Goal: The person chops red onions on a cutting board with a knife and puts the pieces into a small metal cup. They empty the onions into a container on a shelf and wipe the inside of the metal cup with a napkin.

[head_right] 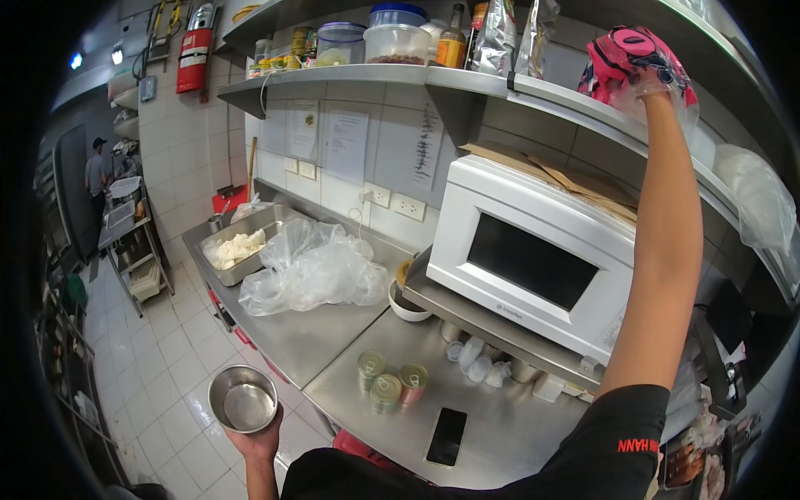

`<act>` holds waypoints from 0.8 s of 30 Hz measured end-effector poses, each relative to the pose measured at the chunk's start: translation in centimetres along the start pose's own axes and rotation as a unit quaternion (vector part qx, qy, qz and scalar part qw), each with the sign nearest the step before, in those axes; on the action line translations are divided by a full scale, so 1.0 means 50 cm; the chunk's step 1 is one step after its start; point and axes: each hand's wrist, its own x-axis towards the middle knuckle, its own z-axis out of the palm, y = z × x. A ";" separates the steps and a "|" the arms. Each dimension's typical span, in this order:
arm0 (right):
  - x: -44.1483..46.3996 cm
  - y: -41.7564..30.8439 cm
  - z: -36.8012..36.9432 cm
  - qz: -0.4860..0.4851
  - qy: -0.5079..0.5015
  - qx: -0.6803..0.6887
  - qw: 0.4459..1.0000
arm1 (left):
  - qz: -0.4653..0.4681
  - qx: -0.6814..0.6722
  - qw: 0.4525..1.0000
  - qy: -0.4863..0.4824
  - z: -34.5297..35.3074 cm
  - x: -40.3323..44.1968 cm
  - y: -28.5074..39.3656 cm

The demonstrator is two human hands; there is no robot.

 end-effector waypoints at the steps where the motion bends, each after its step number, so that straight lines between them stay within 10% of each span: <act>1: 0.000 0.001 0.000 -0.001 -0.003 0.003 1.000 | -0.001 -0.008 1.000 -0.002 0.001 0.002 0.001; 8: -0.024 -0.018 0.008 -0.017 -0.002 0.025 1.000 | -0.005 0.006 1.000 -0.008 -0.019 0.019 -0.001; 16: -0.287 0.002 0.081 -0.049 0.313 0.100 0.943 | -0.092 -0.034 0.995 -0.030 0.023 0.029 -0.024; 20: -0.353 0.003 0.169 -0.081 0.264 0.047 0.960 | -0.223 0.026 0.893 -0.391 0.239 0.053 -0.104; 24: -0.362 0.020 0.208 -0.158 0.315 0.023 0.935 | -0.038 0.191 0.802 -0.564 0.474 0.086 -0.232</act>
